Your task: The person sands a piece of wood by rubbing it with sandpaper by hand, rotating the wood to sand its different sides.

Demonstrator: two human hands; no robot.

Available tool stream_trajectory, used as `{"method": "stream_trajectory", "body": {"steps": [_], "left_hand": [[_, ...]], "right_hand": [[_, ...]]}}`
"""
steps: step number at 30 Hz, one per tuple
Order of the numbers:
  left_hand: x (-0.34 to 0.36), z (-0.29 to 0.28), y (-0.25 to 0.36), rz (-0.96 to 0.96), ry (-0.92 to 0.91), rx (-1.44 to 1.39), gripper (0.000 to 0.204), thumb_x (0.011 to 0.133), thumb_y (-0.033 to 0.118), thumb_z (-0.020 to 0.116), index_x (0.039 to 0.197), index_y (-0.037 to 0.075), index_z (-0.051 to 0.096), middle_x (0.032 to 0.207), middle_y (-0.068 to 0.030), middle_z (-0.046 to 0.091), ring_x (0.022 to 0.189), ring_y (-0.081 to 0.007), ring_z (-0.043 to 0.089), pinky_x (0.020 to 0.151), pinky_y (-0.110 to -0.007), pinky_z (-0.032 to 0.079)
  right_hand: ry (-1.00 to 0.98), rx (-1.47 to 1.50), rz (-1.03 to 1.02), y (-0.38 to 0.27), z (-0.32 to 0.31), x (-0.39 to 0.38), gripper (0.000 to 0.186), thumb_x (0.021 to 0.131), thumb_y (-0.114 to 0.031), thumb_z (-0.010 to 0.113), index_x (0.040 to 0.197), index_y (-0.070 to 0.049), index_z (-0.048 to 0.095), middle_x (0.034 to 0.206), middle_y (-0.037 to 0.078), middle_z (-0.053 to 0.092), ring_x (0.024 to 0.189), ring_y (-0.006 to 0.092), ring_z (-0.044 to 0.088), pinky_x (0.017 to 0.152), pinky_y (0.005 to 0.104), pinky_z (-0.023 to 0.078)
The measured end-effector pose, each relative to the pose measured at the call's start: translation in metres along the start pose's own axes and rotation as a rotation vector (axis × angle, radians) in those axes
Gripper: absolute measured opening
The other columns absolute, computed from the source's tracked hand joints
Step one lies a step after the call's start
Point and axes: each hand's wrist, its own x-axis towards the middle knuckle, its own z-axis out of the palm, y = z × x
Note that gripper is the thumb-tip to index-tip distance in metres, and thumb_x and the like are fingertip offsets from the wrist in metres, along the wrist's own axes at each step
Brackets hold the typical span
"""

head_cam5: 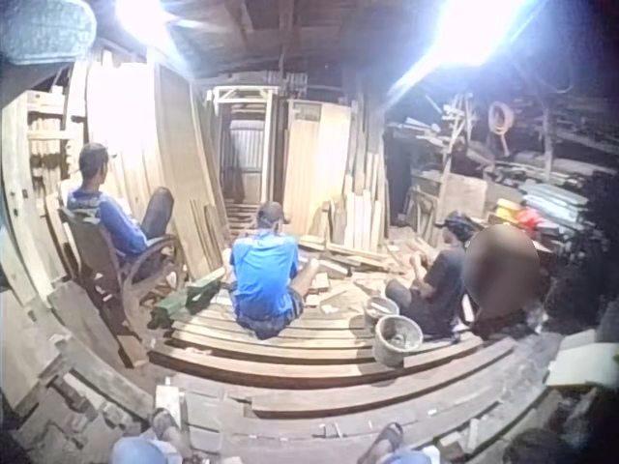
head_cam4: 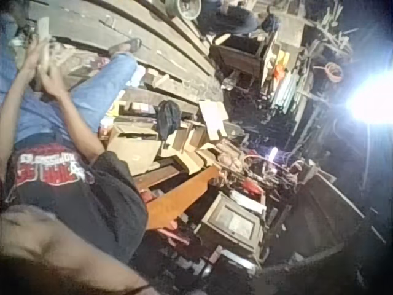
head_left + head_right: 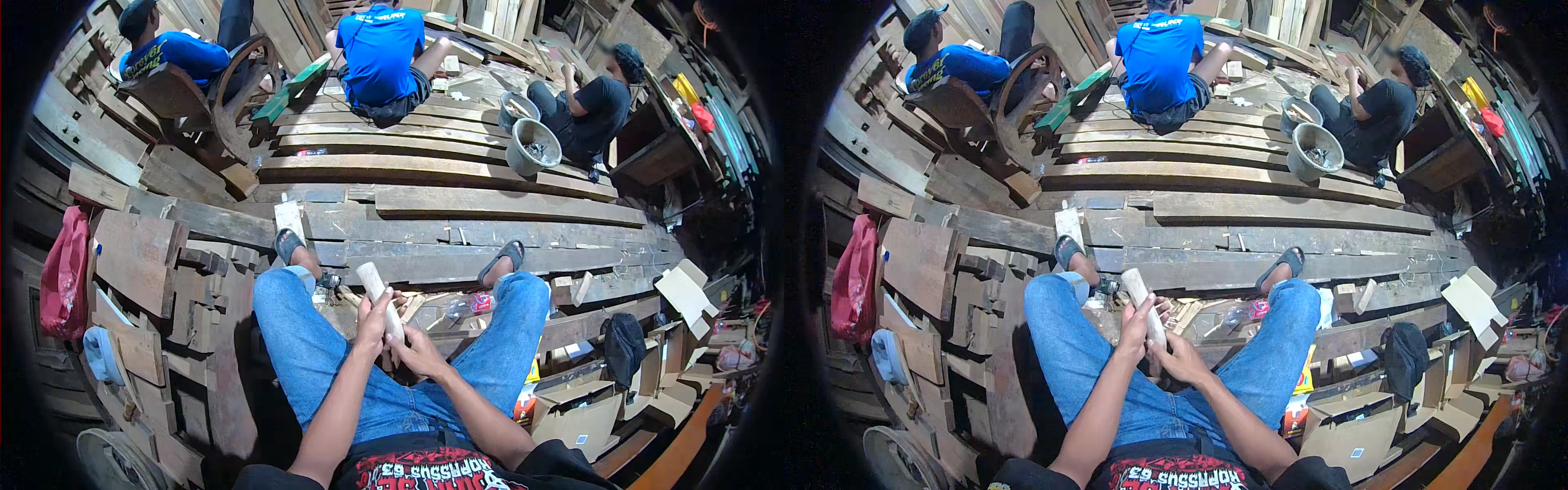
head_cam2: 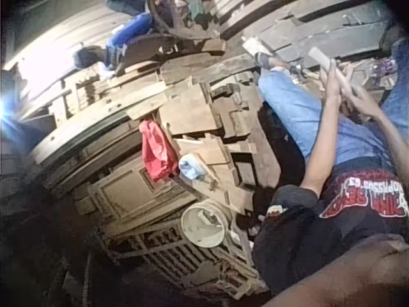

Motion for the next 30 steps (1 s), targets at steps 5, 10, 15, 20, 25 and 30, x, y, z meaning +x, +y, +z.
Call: {"method": "stream_trajectory", "body": {"steps": [5, 10, 15, 20, 25, 30], "left_hand": [[0.005, -0.010, -0.001, -0.114, -0.046, 0.022, 0.030, 0.099, 0.034, 0.054, 0.105, 0.005, 0.055, 0.085, -0.0100, 0.068, 0.080, -0.0190, 0.069, 0.072, -0.033, 0.056], [0.003, -0.003, -0.003, -0.048, -0.071, 0.036, 0.032, 0.104, 0.036, 0.043, 0.101, 0.005, 0.052, 0.090, -0.0160, 0.069, 0.084, -0.0216, 0.069, 0.077, -0.035, 0.057], [0.004, -0.001, -0.005, -0.054, -0.112, -0.070, 0.038, 0.106, 0.038, 0.034, 0.118, 0.004, 0.046, 0.103, -0.0206, 0.067, 0.092, -0.0248, 0.068, 0.084, -0.038, 0.056], [0.003, 0.000, -0.011, -0.070, -0.221, 0.049, 0.053, 0.106, 0.044, 0.030, 0.127, -0.001, 0.047, 0.111, -0.0187, 0.066, 0.098, -0.0248, 0.066, 0.092, -0.040, 0.053], [-0.001, 0.002, -0.009, -0.046, -0.216, 0.131, 0.044, 0.107, 0.039, 0.028, 0.126, 0.002, 0.044, 0.114, -0.0186, 0.065, 0.105, -0.0243, 0.064, 0.095, -0.039, 0.051], [-0.003, 0.006, -0.005, -0.041, -0.235, 0.079, 0.041, 0.107, 0.034, 0.032, 0.126, 0.001, 0.048, 0.112, -0.0157, 0.066, 0.098, -0.0223, 0.065, 0.090, -0.035, 0.051]], "right_hand": [[-0.079, 0.034, 0.237, -0.009, -0.008, 0.000, 0.041, 0.098, -0.036, 0.053, 0.092, 0.003, 0.064, 0.072, 0.008, 0.063, 0.066, 0.0161, 0.058, 0.064, 0.0346, 0.048], [0.042, -0.070, 0.311, -0.017, -0.012, 0.003, 0.049, 0.101, -0.043, 0.044, 0.091, 0.002, 0.059, 0.074, 0.010, 0.060, 0.071, 0.0183, 0.056, 0.066, 0.0372, 0.046], [0.058, -0.021, 0.361, -0.007, -0.011, 0.004, 0.057, 0.102, -0.049, 0.035, 0.101, 0.002, 0.059, 0.087, 0.017, 0.064, 0.081, 0.0248, 0.060, 0.074, 0.0383, 0.047], [0.103, 0.048, 0.342, 0.017, -0.014, 0.006, 0.066, 0.105, -0.050, 0.022, 0.115, 0.004, 0.058, 0.100, 0.017, 0.063, 0.095, 0.0243, 0.058, 0.087, 0.0395, 0.044], [0.137, 0.227, 0.437, -0.015, -0.014, 0.008, 0.054, 0.105, -0.040, 0.033, 0.127, 0.006, 0.053, 0.121, 0.015, 0.061, 0.115, 0.0238, 0.055, 0.102, 0.0336, 0.038], [0.077, 0.618, 0.338, 0.031, -0.011, 0.010, 0.034, 0.102, -0.026, 0.048, 0.125, -0.002, 0.053, 0.113, 0.004, 0.061, 0.105, 0.0117, 0.056, 0.095, 0.0281, 0.042]]}}
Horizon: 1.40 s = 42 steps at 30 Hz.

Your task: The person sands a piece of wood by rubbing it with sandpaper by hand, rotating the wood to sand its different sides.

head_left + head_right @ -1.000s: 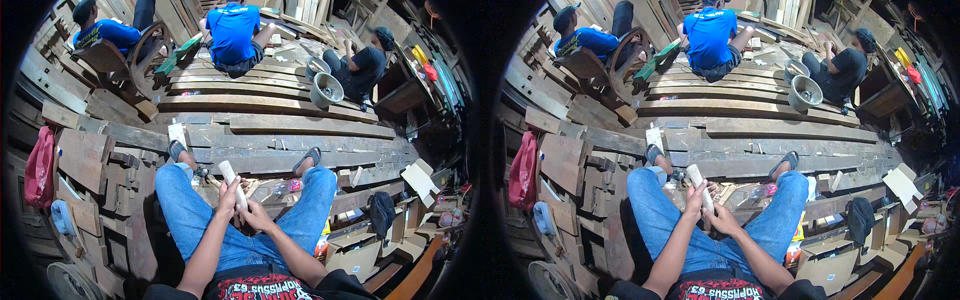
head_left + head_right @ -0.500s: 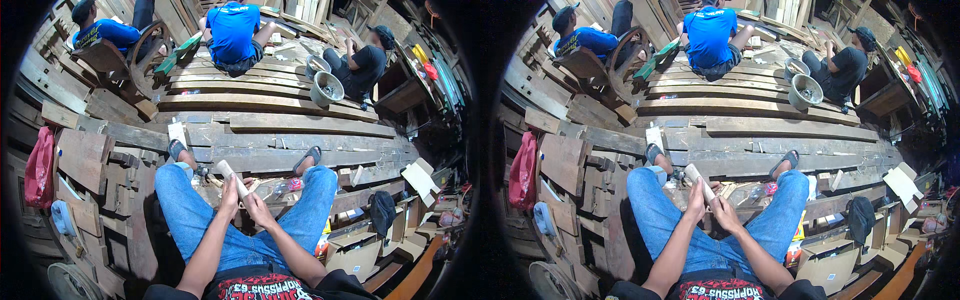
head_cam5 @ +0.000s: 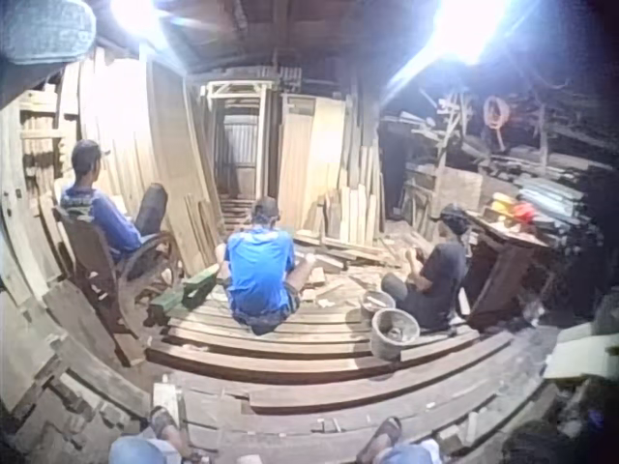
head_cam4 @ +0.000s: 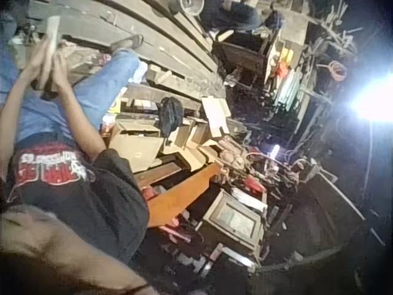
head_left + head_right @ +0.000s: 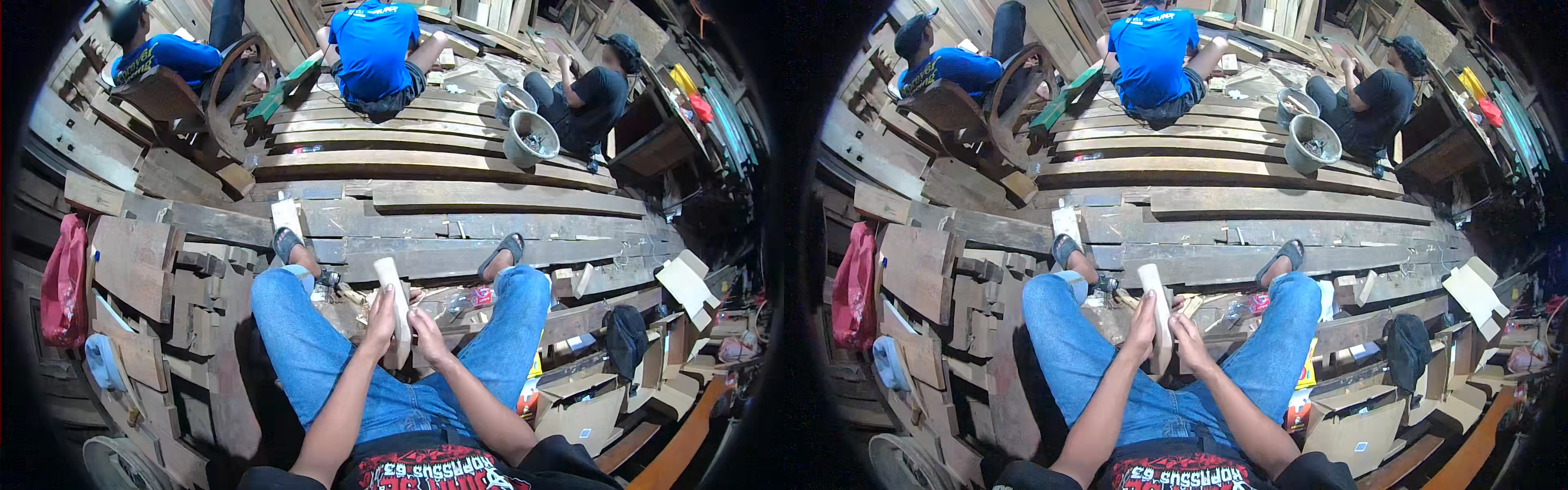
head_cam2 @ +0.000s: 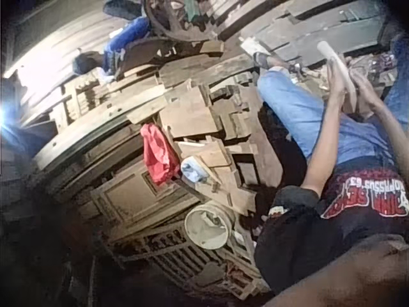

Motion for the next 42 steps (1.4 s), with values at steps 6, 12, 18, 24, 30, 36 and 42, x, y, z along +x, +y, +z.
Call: {"method": "stream_trajectory", "body": {"steps": [6, 12, 18, 24, 30, 36, 42], "left_hand": [[0.002, -0.013, -0.014, 0.044, 0.132, 0.077, 0.040, 0.103, 0.036, 0.045, 0.124, 0.004, 0.055, 0.107, -0.0046, 0.059, 0.100, -0.0137, 0.054, 0.090, -0.031, 0.042], [0.018, -0.024, -0.024, -0.061, 0.070, 0.030, 0.043, 0.102, 0.037, 0.039, 0.126, 0.005, 0.055, 0.113, -0.0098, 0.064, 0.095, -0.0181, 0.063, 0.084, -0.039, 0.052], [0.024, -0.036, -0.044, -0.087, 0.003, -0.073, 0.036, 0.103, 0.031, 0.041, 0.112, 0.002, 0.061, 0.095, -0.0050, 0.063, 0.081, -0.0128, 0.060, 0.073, -0.029, 0.049], [0.024, -0.033, -0.039, -0.043, -0.078, -0.111, 0.034, 0.101, 0.024, 0.051, 0.126, 0.002, 0.059, 0.102, -0.0036, 0.066, 0.085, -0.0098, 0.062, 0.076, -0.025, 0.050], [0.006, -0.014, -0.013, -0.013, 0.026, 0.043, 0.035, 0.098, 0.026, 0.057, 0.126, 0.004, 0.061, 0.105, -0.0015, 0.067, 0.088, -0.0074, 0.062, 0.075, -0.022, 0.049], [0.008, -0.019, -0.013, 0.004, 0.095, 0.079, 0.034, 0.098, 0.028, 0.060, 0.124, 0.007, 0.062, 0.100, 0.0012, 0.067, 0.083, -0.0066, 0.063, 0.067, -0.023, 0.051], [0.003, -0.016, -0.004, -0.044, 0.119, 0.034, 0.040, 0.095, 0.031, 0.064, 0.128, 0.009, 0.060, 0.106, -0.0014, 0.067, 0.090, -0.0114, 0.066, 0.071, -0.026, 0.054]], "right_hand": [[0.086, -0.082, -0.107, -0.010, 0.012, -0.005, 0.031, 0.100, -0.020, 0.053, 0.125, -0.003, 0.046, 0.099, 0.007, 0.063, 0.090, 0.0099, 0.057, 0.080, 0.0276, 0.046], [0.101, -0.081, -0.143, -0.017, 0.017, -0.008, 0.028, 0.099, -0.012, 0.054, 0.124, -0.003, 0.044, 0.097, 0.005, 0.062, 0.082, 0.0075, 0.056, 0.071, 0.0263, 0.047], [0.105, -0.009, -0.110, -0.016, 0.012, -0.006, 0.037, 0.099, -0.008, 0.052, 0.133, -0.004, 0.037, 0.101, 0.009, 0.065, 0.087, 0.0095, 0.060, 0.074, 0.0270, 0.048], [0.170, -0.011, -0.224, -0.003, 0.007, 0.001, 0.057, 0.099, -0.013, 0.055, 0.146, -0.006, 0.024, 0.097, 0.009, 0.065, 0.082, 0.0104, 0.059, 0.069, 0.0256, 0.047], [0.181, -0.031, -0.180, -0.013, 0.008, -0.003, 0.059, 0.098, -0.009, 0.054, 0.148, -0.004, 0.024, 0.114, 0.012, 0.061, 0.096, 0.0142, 0.061, 0.082, 0.0295, 0.050], [0.143, 0.057, -0.123, -0.018, 0.010, -0.004, 0.056, 0.099, -0.009, 0.053, 0.148, -0.005, 0.027, 0.128, 0.010, 0.055, 0.109, 0.0148, 0.058, 0.091, 0.0306, 0.049], [0.081, 0.207, -0.036, -0.034, 0.018, -0.010, 0.055, 0.099, -0.010, 0.052, 0.149, -0.007, 0.028, 0.126, 0.009, 0.057, 0.110, 0.0148, 0.058, 0.093, 0.0317, 0.049]]}}
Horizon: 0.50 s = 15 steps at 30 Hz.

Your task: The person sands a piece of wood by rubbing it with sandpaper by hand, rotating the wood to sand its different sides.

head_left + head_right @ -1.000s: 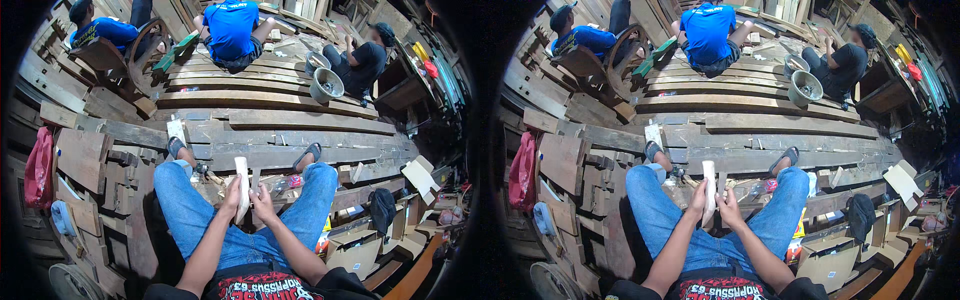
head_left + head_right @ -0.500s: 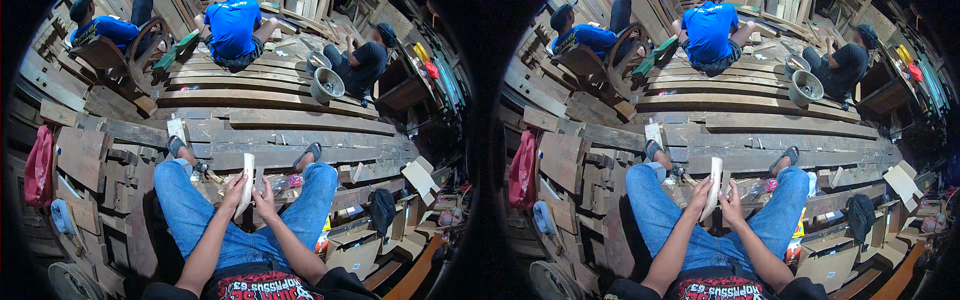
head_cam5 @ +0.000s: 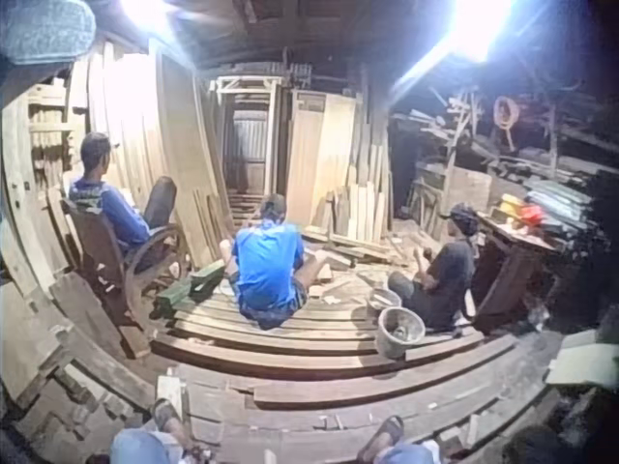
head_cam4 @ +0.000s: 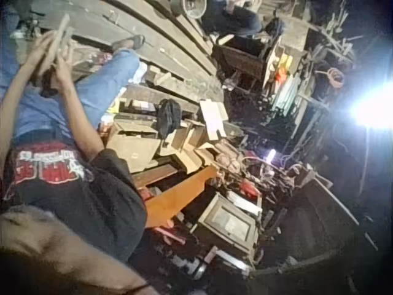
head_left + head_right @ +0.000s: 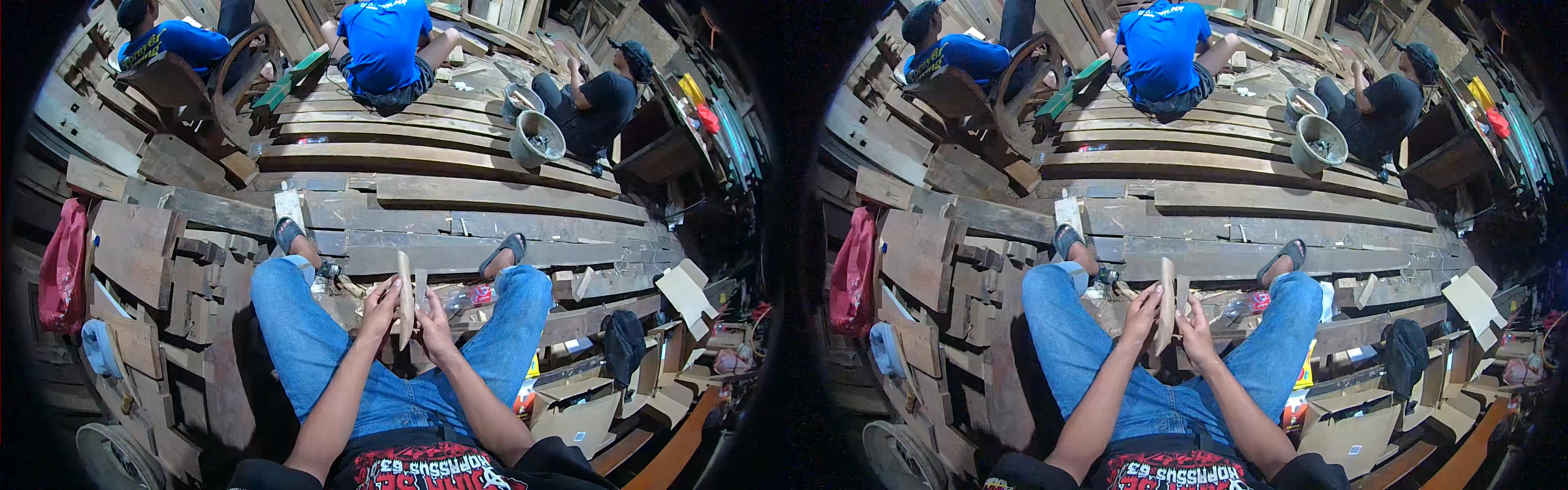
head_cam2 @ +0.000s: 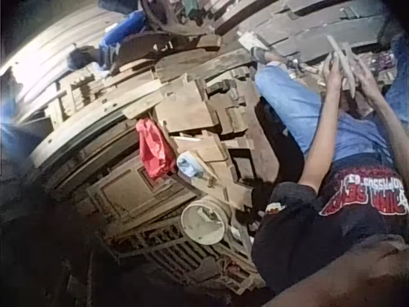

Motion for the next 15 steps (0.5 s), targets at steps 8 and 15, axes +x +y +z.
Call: {"method": "stream_trajectory", "body": {"steps": [8, 15], "left_hand": [[0.001, 0.000, -0.002, -0.062, -0.061, -0.009, 0.051, 0.090, 0.030, 0.069, 0.134, 0.008, 0.052, 0.111, -0.0031, 0.064, 0.094, -0.0145, 0.064, 0.077, -0.029, 0.052], [-0.001, 0.000, -0.002, -0.093, -0.045, 0.011, 0.050, 0.091, 0.032, 0.068, 0.131, 0.005, 0.052, 0.098, -0.0034, 0.065, 0.080, -0.0130, 0.064, 0.063, -0.026, 0.051]], "right_hand": [[0.018, 0.056, 0.033, 0.003, -0.009, 0.004, 0.047, 0.101, -0.010, 0.045, 0.146, -0.013, 0.031, 0.114, 0.006, 0.060, 0.085, 0.0147, 0.064, 0.068, 0.0294, 0.055], [-0.029, 0.125, 0.125, 0.005, -0.012, 0.004, 0.048, 0.103, -0.016, 0.043, 0.147, -0.017, 0.026, 0.104, 0.011, 0.063, 0.070, 0.0187, 0.064, 0.059, 0.0300, 0.054]]}}
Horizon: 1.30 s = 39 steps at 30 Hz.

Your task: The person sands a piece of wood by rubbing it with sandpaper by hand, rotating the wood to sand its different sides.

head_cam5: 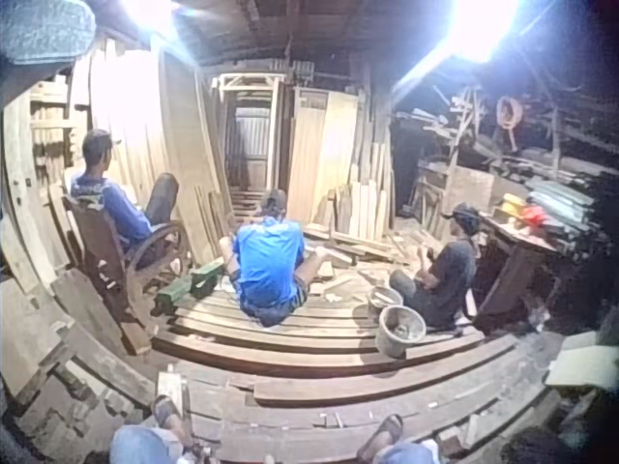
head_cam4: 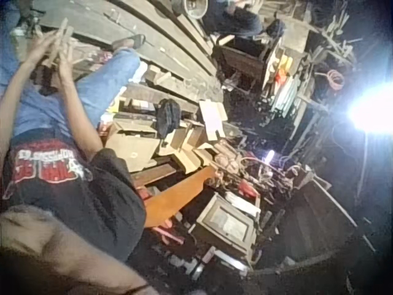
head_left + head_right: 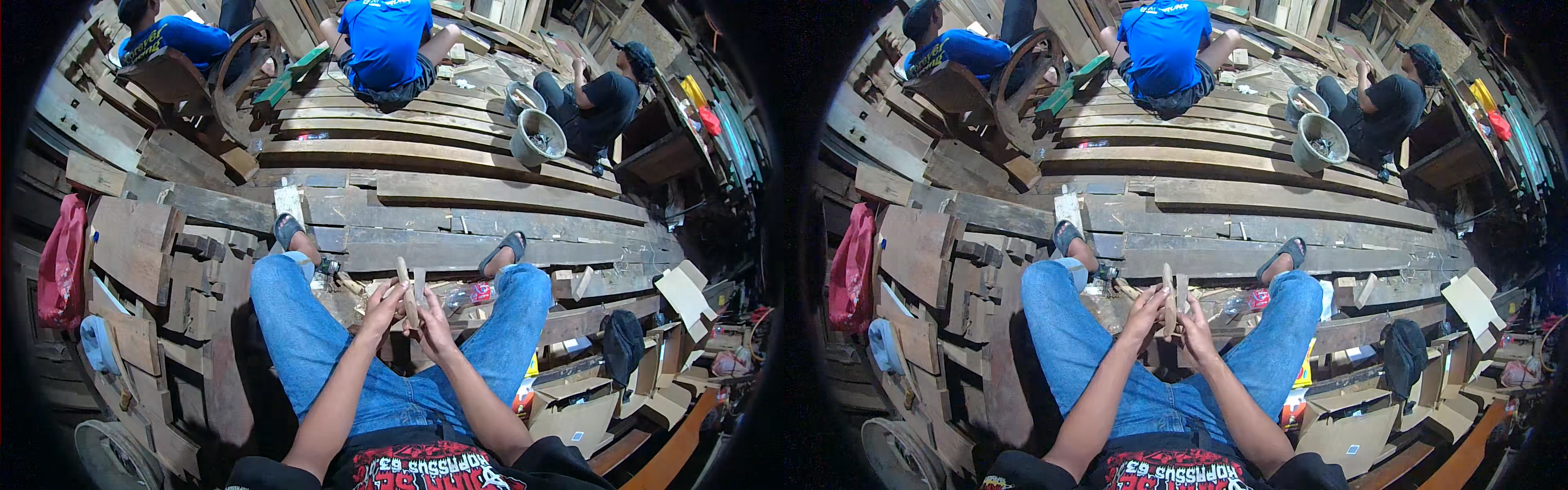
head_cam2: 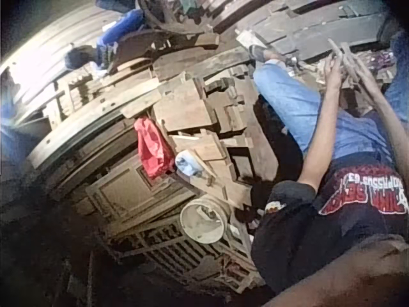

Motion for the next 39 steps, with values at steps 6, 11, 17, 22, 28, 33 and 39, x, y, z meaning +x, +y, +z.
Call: {"method": "stream_trajectory", "body": {"steps": [6, 11, 17, 22, 28, 33, 39], "left_hand": [[-0.005, 0.002, 0.003, -0.091, -0.013, -0.054, 0.039, 0.094, 0.032, 0.064, 0.120, 0.004, 0.056, 0.083, -0.0034, 0.061, 0.061, -0.0112, 0.058, 0.045, -0.024, 0.044], [-0.008, 0.005, 0.007, -0.107, -0.032, -0.054, 0.042, 0.093, 0.033, 0.064, 0.122, 0.004, 0.055, 0.083, -0.0054, 0.062, 0.058, -0.0129, 0.059, 0.040, -0.027, 0.045], [-0.012, 0.010, 0.011, -0.109, 0.025, -0.014, 0.031, 0.097, 0.038, 0.057, 0.103, 0.008, 0.059, 0.073, -0.0021, 0.058, 0.052, -0.0124, 0.055, 0.039, -0.027, 0.045], [-0.007, 0.005, 0.002, -0.083, 0.030, -0.044, 0.028, 0.096, 0.036, 0.059, 0.100, 0.009, 0.059, 0.075, -0.0009, 0.059, 0.056, -0.0100, 0.053, 0.039, -0.026, 0.042], [-0.001, 0.004, -0.005, -0.068, 0.041, 0.032, 0.023, 0.095, 0.030, 0.060, 0.105, 0.009, 0.061, 0.082, 0.0005, 0.061, 0.061, -0.0089, 0.054, 0.042, -0.024, 0.042], [0.001, 0.002, -0.007, -0.073, 0.049, 0.047, 0.024, 0.096, 0.028, 0.060, 0.109, 0.009, 0.061, 0.085, 0.0007, 0.062, 0.068, -0.0087, 0.055, 0.046, -0.023, 0.043], [-0.004, 0.004, -0.002, -0.097, 0.015, 0.031, 0.027, 0.096, 0.029, 0.059, 0.114, 0.009, 0.060, 0.086, 0.0004, 0.060, 0.069, -0.0098, 0.053, 0.047, -0.024, 0.042]], "right_hand": [[-0.034, -0.009, 0.002, 0.003, -0.003, 0.002, 0.047, 0.103, -0.018, 0.045, 0.145, -0.016, 0.027, 0.095, 0.014, 0.065, 0.070, 0.0182, 0.063, 0.058, 0.0294, 0.052], [-0.028, 0.033, 0.001, 0.005, -0.004, 0.002, 0.047, 0.102, -0.017, 0.045, 0.146, -0.015, 0.028, 0.098, 0.013, 0.064, 0.071, 0.0185, 0.063, 0.059, 0.0294, 0.052], [-0.052, 0.017, 0.009, 0.004, -0.003, 0.001, 0.050, 0.101, -0.017, 0.047, 0.147, -0.015, 0.029, 0.101, 0.010, 0.062, 0.071, 0.0179, 0.063, 0.059, 0.0292, 0.052], [-0.014, -0.031, 0.024, 0.003, 0.000, 0.002, 0.045, 0.102, -0.017, 0.046, 0.144, -0.015, 0.031, 0.098, 0.009, 0.062, 0.069, 0.0160, 0.061, 0.058, 0.0277, 0.051], [0.078, -0.034, 0.052, 0.001, 0.001, 0.002, 0.040, 0.102, -0.014, 0.042, 0.142, -0.016, 0.033, 0.094, 0.009, 0.063, 0.067, 0.0152, 0.061, 0.057, 0.0279, 0.049], [0.046, -0.072, 0.050, 0.001, 0.000, 0.003, 0.040, 0.103, -0.015, 0.042, 0.142, -0.016, 0.033, 0.093, 0.009, 0.063, 0.067, 0.0151, 0.061, 0.057, 0.0279, 0.050], [0.089, -0.070, 0.071, 0.001, 0.003, 0.002, 0.041, 0.102, -0.016, 0.044, 0.142, -0.017, 0.034, 0.095, 0.009, 0.064, 0.068, 0.0138, 0.061, 0.059, 0.0269, 0.051]]}}
